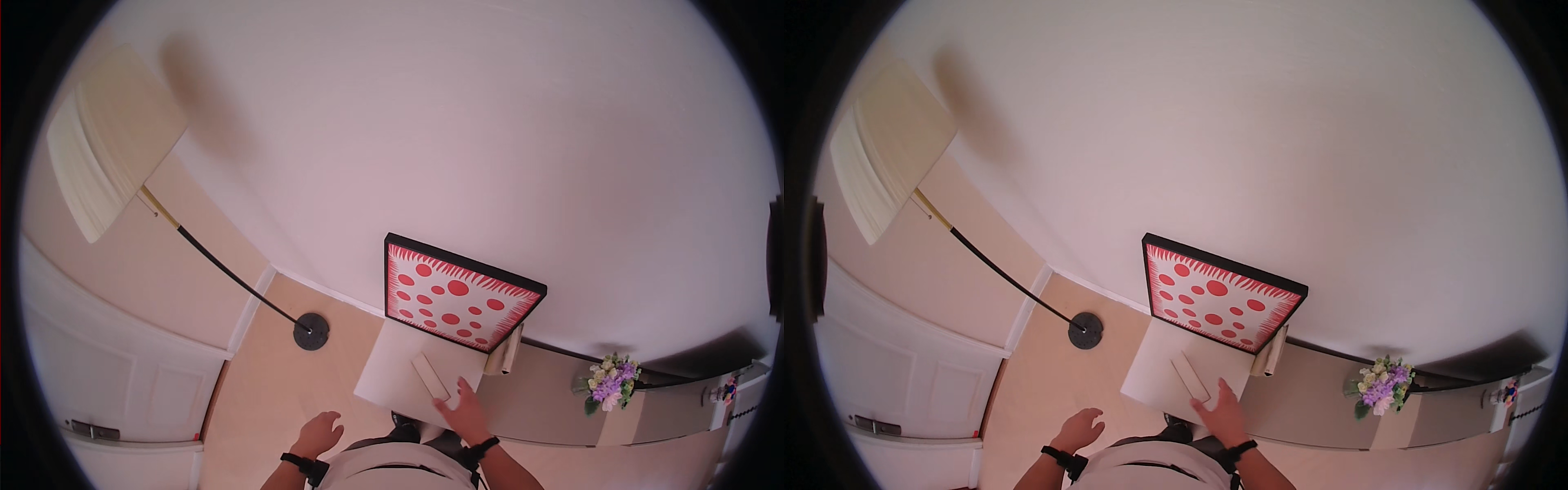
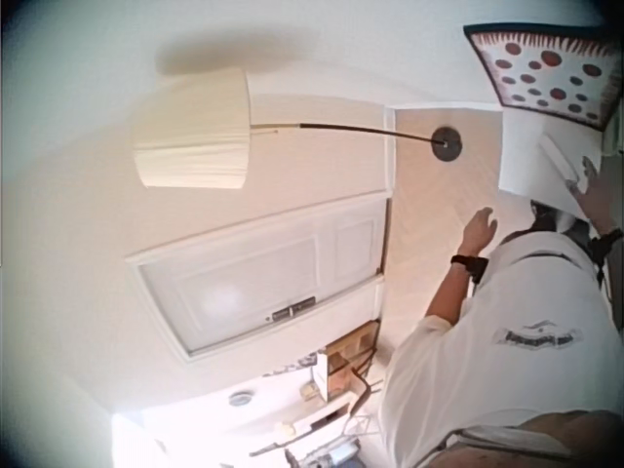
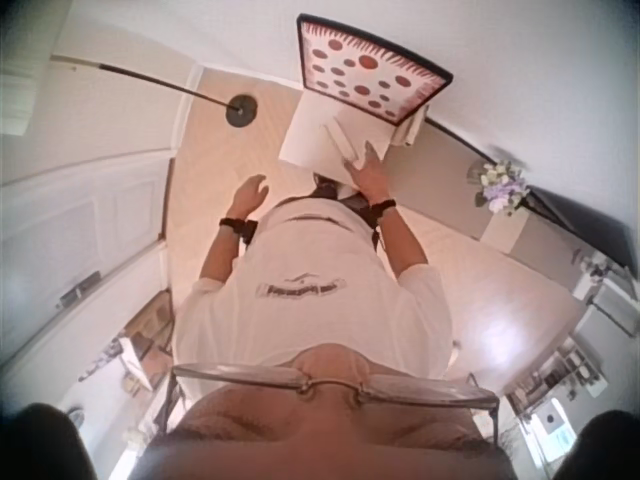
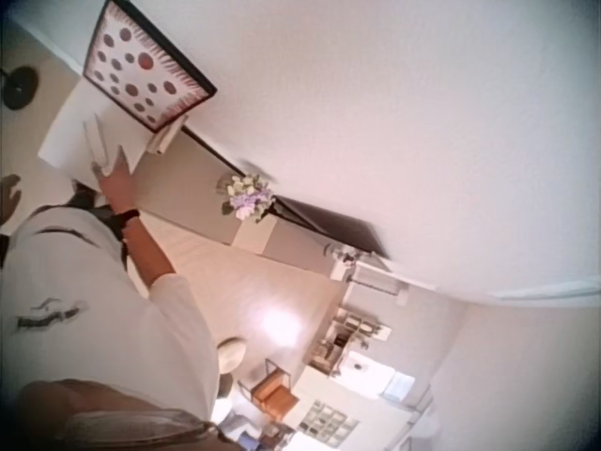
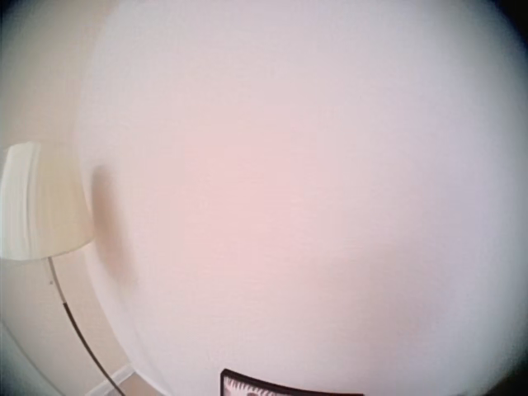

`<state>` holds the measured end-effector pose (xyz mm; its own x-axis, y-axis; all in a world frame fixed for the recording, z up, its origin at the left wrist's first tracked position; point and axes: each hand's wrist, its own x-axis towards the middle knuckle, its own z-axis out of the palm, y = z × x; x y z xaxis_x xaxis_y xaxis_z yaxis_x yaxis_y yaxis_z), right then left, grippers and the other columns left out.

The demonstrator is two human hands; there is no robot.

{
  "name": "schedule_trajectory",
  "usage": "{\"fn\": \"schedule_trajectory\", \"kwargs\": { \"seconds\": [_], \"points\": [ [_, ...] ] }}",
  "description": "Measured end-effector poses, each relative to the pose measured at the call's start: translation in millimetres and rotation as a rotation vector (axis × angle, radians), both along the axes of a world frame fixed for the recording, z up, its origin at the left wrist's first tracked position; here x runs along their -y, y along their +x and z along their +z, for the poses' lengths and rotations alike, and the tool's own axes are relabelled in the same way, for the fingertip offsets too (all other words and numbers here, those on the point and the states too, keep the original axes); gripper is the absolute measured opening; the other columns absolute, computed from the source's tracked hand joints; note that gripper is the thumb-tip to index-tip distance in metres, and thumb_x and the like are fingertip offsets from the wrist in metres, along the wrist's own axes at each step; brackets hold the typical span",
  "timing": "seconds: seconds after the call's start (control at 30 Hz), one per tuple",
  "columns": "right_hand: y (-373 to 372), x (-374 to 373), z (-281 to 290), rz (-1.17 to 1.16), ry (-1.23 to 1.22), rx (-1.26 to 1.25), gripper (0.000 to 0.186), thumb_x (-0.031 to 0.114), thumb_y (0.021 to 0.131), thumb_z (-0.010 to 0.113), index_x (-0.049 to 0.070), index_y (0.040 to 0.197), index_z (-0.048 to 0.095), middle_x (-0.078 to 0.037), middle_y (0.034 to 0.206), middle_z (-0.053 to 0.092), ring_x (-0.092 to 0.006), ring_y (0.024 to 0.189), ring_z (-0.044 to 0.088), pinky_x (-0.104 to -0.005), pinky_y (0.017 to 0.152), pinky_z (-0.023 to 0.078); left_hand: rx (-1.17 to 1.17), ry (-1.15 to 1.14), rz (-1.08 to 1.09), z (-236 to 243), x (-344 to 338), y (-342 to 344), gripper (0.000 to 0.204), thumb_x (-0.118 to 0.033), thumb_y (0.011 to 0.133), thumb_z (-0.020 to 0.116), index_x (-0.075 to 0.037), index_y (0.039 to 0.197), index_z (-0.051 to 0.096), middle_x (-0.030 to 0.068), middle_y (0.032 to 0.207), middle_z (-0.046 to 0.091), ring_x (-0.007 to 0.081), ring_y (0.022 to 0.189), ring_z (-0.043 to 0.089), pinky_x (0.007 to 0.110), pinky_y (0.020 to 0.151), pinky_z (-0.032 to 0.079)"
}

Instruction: The person rearranges decorative items on a low cabinet in a living room. They adjust a framed artwork, pick up and reposition several books, and move two vases of artificial flowers to different spots on the cabinet surface.

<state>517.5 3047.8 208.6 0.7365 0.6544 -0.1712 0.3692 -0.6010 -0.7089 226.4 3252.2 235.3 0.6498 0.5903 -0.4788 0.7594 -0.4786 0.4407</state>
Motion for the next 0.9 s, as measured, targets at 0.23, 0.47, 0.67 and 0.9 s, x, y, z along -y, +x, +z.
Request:
{"fn": "schedule_trajectory", "kwargs": {
  "seconds": [0.23,0.47,0.67,0.9],
  "points": [
    [3.3,-18.2,-26.9,0.16,-0.209,0.179,0.066,0.036,0.084,0.068,-0.002,0.132,0.044,-0.02,0.118,0.059,-0.0351,0.106,0.06,-0.0443,0.09,0.048,0.088,-0.007,-0.028,-2.9,7.8,18.4,0.038,-0.03,0.088,0.057,-0.006,0.117,0.061,0.0157,0.116,0.063,0.0325,0.109,0.059,0.043,0.092,0.049],
    [17.4,41.4,36.8,-0.419,0.319,-0.831,0.047,0.029,0.092,0.059,0.001,0.129,0.048,-0.01,0.106,0.064,-0.0178,0.092,0.064,-0.0319,0.073,0.056,0.245,-0.233,0.14,-6.6,17.0,26.3,0.044,-0.032,0.09,0.058,-0.003,0.124,0.057,0.0187,0.121,0.061,0.0303,0.111,0.059,0.039,0.092,0.048],
    [12.9,84.2,63.2,-0.492,0.573,-1.546,0.035,0.031,0.094,0.053,0.007,0.12,0.055,-0.006,0.103,0.066,-0.0161,0.081,0.063,-0.0282,0.062,0.052,0.803,-0.59,0.33,85.0,40.2,85.3,0.048,-0.032,0.098,0.054,-0.003,0.136,0.045,0.0133,0.128,0.055,0.0196,0.108,0.057,0.032,0.093,0.046],
    [-23.8,135.4,88.9,-0.423,0.479,-1.604,0.034,0.034,0.093,0.051,0.009,0.117,0.056,-0.002,0.099,0.064,-0.0125,0.076,0.057,-0.0252,0.06,0.043,0.826,-0.694,0.075,157.8,123.6,83.2,0.042,-0.027,0.101,0.048,-0.007,0.137,0.043,0.0066,0.121,0.054,0.0131,0.105,0.052,0.029,0.092,0.044]
  ]
}}
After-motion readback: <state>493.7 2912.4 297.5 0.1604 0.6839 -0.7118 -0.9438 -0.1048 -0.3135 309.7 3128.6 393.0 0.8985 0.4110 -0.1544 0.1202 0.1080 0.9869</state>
